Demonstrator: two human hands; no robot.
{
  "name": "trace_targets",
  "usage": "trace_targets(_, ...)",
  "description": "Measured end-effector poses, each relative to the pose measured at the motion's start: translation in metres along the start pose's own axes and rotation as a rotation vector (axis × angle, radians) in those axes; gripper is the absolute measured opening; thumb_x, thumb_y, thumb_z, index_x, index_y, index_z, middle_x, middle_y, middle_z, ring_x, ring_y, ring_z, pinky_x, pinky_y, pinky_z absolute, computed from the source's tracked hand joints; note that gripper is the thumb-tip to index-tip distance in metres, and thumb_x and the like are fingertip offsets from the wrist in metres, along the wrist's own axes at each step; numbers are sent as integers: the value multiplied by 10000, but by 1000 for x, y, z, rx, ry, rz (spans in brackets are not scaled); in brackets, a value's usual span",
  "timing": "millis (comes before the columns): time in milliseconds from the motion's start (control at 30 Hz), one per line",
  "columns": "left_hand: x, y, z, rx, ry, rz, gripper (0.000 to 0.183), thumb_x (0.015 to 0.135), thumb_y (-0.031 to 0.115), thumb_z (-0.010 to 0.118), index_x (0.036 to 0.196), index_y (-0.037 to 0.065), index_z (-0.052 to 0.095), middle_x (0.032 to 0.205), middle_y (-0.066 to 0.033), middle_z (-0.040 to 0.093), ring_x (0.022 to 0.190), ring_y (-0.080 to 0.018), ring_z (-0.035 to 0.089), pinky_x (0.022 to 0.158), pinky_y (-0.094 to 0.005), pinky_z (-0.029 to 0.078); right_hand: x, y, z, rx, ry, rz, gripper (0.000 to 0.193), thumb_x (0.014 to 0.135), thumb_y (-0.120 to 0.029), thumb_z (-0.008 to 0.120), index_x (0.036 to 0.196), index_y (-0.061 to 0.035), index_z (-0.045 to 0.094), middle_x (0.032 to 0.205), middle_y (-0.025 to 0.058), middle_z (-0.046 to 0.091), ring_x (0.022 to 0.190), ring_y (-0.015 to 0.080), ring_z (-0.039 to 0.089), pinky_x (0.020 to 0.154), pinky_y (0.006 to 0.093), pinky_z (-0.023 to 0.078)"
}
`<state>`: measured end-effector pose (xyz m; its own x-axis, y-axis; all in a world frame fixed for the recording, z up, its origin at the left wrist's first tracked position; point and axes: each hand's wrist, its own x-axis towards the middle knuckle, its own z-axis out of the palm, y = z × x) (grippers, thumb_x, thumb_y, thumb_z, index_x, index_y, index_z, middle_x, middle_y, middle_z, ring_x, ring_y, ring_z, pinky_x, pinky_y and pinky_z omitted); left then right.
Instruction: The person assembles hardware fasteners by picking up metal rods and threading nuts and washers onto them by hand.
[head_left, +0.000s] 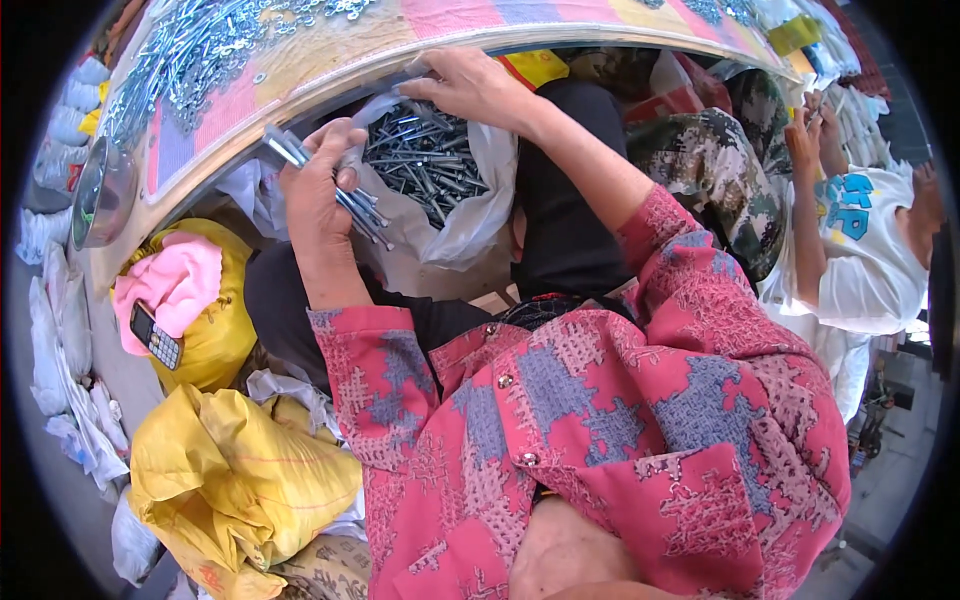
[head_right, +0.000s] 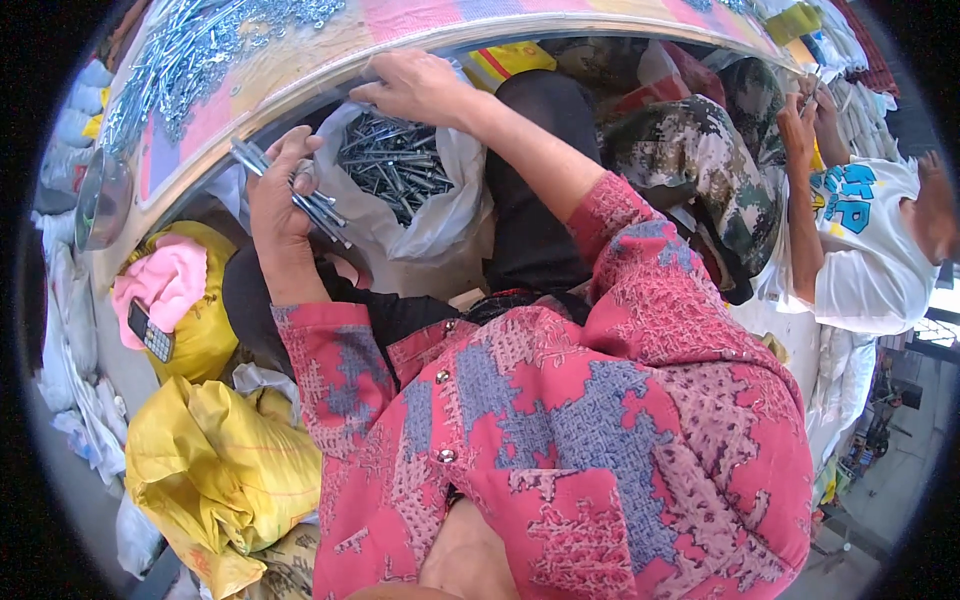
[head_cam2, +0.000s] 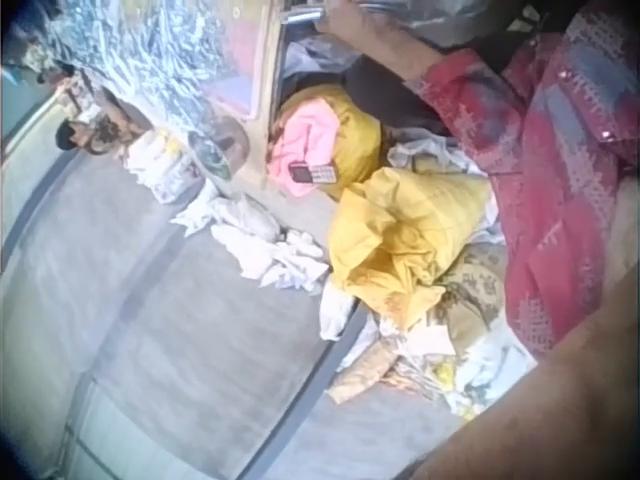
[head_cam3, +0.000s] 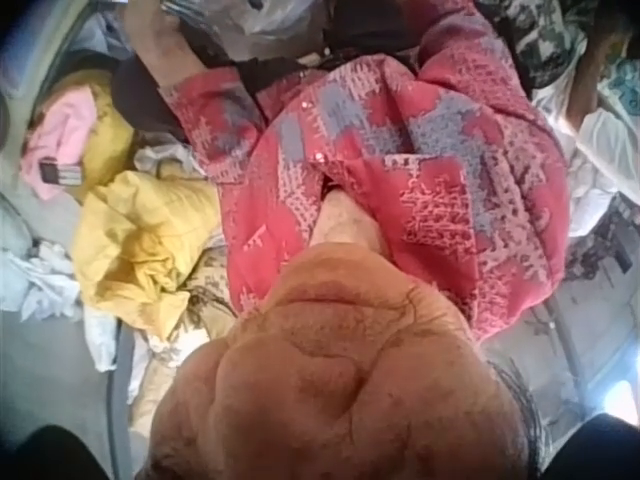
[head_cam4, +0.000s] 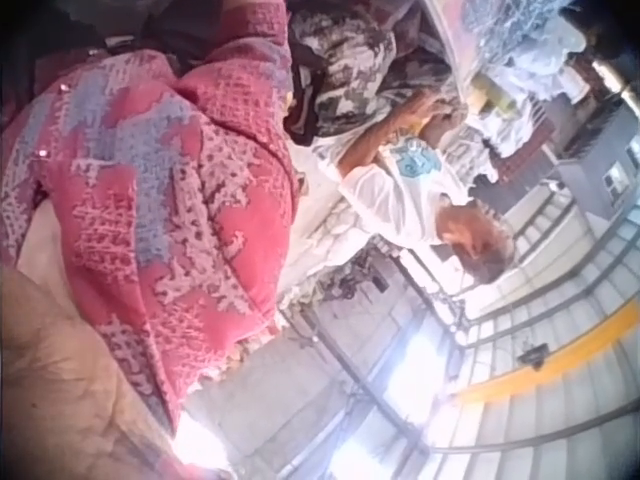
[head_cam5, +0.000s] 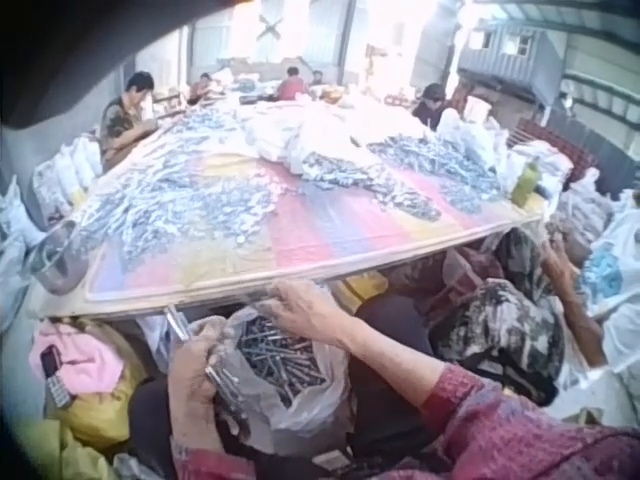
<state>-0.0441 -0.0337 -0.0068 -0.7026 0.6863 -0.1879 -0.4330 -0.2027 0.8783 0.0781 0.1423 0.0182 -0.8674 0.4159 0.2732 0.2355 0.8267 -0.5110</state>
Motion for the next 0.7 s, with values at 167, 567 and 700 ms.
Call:
trace_targets(167, 16, -9, 23, -611, 41, -68, 187, 924, 186, 617, 940, 3, 579, 811, -70, 604, 558, -66, 476, 477, -180, 369, -57, -41, 32, 373, 152, 120, 466, 931, -374, 526, 1217, -6, 542, 1102, 201, 589, 1016, 317, 595, 858, 370, 462)
trace_targets(567, -12, -10, 71, -245, -415, -101, 212, 929, 75, 538, 1115, -26, 534, 832, -98, 605, 603, -137, 565, 446, -213, 437, -6, -23, -24, 1360, -252, 505, 160, 880, -108, 607, 812, 33, 641, 680, 72, 632, 571, 91, 569, 517, 203, 438)
trace_targets(700, -11, -19, 69, -299, -371, -136, 224, 925, 115, 563, 1102, -20, 539, 809, -116, 605, 597, -154, 567, 480, -233, 458, 12, -12, -20, 1283, -50, 435, 158, 890, -140, 616, 890, 6, 674, 727, 15, 629, 624, 69, 558, 559, 209, 439)
